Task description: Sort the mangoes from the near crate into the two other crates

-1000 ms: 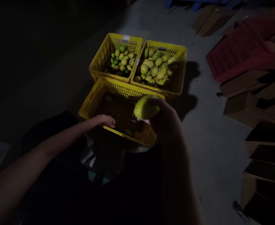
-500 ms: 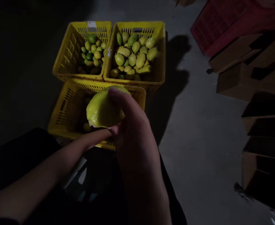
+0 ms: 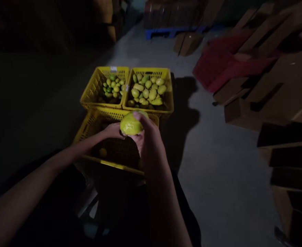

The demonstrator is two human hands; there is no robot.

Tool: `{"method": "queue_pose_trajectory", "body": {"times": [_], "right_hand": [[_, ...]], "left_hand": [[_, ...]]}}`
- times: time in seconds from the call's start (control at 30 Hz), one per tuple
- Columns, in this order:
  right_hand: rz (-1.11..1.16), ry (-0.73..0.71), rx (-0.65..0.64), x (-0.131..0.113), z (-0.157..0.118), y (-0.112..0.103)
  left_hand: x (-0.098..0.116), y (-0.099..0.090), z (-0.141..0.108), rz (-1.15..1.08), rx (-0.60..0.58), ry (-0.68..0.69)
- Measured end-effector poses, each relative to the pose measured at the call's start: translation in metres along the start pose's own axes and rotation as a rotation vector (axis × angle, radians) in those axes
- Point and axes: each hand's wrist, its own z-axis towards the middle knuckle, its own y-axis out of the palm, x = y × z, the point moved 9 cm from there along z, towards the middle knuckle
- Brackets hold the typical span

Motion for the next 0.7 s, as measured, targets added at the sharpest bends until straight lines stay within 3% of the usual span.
{"method": "queue_pose_trajectory", "body": {"times": [0.07,0.13,0.17,0.23,0.3,0.4,0.57,0.7], "right_hand": [[0.037,-0.016,0.001,0.0,-0.002,0.009],[0.066,-0.002,-0.016,0.005,0.001,0.019],[0.08,0.011,-0.021,0.007,0.003,0.023],[0.113,0.037,-0.018,0.013,0.006,0.029],[0.152,0.043,-0.016,0.018,0.006,0.034],[0.167,-0.041,-0.037,0.017,0.001,0.041],[0.08,-0.203,-0.098,0.018,-0.01,0.054],[-0.035,-0.212,-0.061,0.023,-0.01,0.06]], "left_hand": [[0.002,-0.064,-0.018,-0.05,0.154,0.042],[0.01,-0.126,-0.051,-0.201,0.356,0.092],[0.015,-0.15,-0.07,-0.307,0.443,0.11],[0.022,-0.176,-0.103,-0.559,0.54,0.122],[0.025,-0.178,-0.124,-0.802,0.566,0.096],[0.026,-0.158,-0.136,-1.024,0.574,0.064],[0.03,-0.122,-0.128,-1.226,0.486,0.033],[0.033,-0.125,-0.123,-1.333,0.474,0.053]]}}
